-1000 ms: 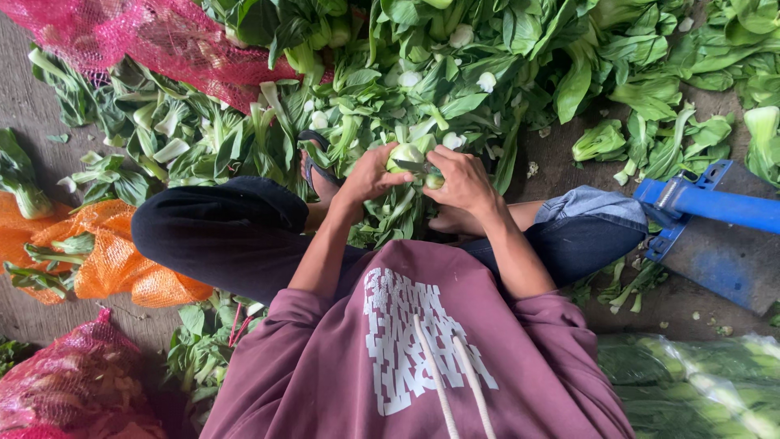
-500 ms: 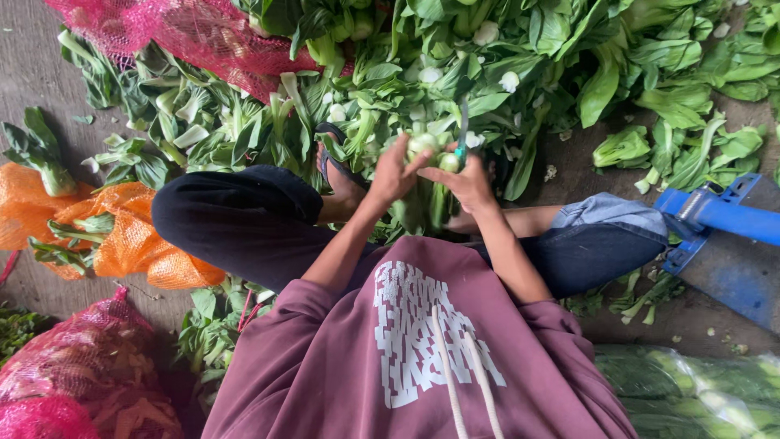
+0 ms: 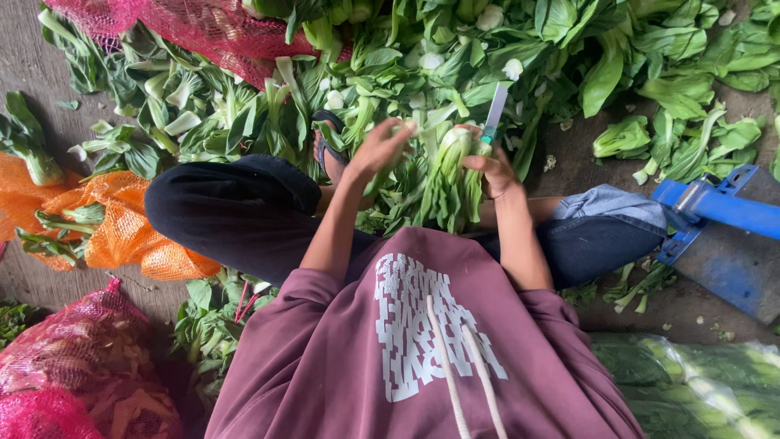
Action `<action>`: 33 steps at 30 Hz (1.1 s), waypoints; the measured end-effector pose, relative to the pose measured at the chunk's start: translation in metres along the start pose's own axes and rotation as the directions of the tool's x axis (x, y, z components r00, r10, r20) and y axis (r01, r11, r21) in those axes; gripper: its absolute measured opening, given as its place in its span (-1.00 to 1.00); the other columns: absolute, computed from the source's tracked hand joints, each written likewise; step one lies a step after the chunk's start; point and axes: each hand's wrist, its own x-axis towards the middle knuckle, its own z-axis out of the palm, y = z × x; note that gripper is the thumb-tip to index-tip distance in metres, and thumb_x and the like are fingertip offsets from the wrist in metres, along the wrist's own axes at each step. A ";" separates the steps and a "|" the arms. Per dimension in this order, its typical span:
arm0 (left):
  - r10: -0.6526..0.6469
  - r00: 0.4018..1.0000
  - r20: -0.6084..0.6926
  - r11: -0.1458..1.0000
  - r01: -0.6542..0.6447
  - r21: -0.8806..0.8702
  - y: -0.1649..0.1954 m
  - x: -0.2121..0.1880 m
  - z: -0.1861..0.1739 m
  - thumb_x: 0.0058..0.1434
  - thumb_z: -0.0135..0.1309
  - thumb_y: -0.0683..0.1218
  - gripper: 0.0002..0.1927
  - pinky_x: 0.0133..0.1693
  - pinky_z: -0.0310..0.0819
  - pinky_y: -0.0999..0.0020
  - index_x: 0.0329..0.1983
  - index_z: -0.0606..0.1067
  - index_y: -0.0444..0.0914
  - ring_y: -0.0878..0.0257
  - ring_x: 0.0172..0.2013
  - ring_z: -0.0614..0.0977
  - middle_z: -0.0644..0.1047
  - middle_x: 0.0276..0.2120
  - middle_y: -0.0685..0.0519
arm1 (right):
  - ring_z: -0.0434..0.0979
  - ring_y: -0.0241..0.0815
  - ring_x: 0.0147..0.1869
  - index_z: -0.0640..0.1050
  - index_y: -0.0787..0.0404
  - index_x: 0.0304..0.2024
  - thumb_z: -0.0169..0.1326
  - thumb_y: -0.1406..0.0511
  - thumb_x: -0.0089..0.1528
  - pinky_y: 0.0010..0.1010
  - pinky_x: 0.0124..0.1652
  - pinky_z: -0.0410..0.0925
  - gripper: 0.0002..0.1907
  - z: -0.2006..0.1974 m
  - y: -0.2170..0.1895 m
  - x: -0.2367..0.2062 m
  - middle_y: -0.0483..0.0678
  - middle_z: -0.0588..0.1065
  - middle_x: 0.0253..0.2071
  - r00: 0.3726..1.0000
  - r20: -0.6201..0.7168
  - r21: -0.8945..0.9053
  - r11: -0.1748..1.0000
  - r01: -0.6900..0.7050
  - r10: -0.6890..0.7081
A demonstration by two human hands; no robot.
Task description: The person sits on the floor and trims bok choy using a knife, cutting off the root ends and discarding the trimmed parts. The person handles the vegetables one at a time, placing the trimmed pieces aside.
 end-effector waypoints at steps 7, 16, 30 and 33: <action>0.198 0.963 -0.182 0.875 -0.090 0.477 -0.031 0.015 0.016 0.16 0.30 0.02 -0.47 -0.34 0.55 0.21 0.05 0.37 -0.34 0.10 -0.35 0.63 0.59 -0.28 -0.17 | 0.58 -0.15 0.08 0.43 0.25 0.32 0.41 0.11 0.01 -0.33 0.08 0.48 -0.12 -0.026 0.003 0.005 0.01 0.52 0.07 0.993 0.019 0.125 0.986 0.115 -0.118; -0.588 0.775 -0.232 0.572 0.196 -0.796 0.023 0.055 -0.038 0.26 -0.19 0.47 -0.20 -0.26 0.61 -0.01 0.00 0.29 -0.37 -0.11 -0.27 0.63 0.48 -0.16 -0.26 | 0.58 -0.05 0.01 0.37 0.12 0.29 0.41 0.14 0.06 -0.16 -0.02 0.53 -0.19 -0.048 -0.029 -0.034 0.04 0.50 0.08 0.928 -0.169 0.456 0.808 0.373 -0.333; 0.580 0.800 -0.157 0.801 -0.524 0.290 0.040 0.012 0.009 0.23 0.16 0.08 -0.43 0.06 0.47 0.27 0.18 0.34 -0.32 0.19 -0.07 0.59 0.55 -0.10 -0.05 | 0.60 -0.09 0.00 0.53 0.26 0.17 0.43 0.31 0.08 -0.33 0.01 0.47 -0.38 0.031 -0.070 -0.015 0.04 0.58 -0.03 0.915 -0.102 -0.769 0.615 0.176 -0.389; 0.654 0.755 -0.036 0.730 -0.618 0.292 0.054 -0.001 0.024 0.24 0.24 0.14 -0.38 0.06 0.46 0.28 0.18 0.34 -0.31 0.21 -0.05 0.59 0.56 -0.07 -0.05 | 0.64 0.03 -0.02 0.55 0.21 0.12 0.42 0.30 0.07 -0.25 -0.04 0.48 -0.42 0.057 -0.086 -0.010 0.08 0.58 -0.06 0.859 0.086 -0.928 0.274 0.253 -0.504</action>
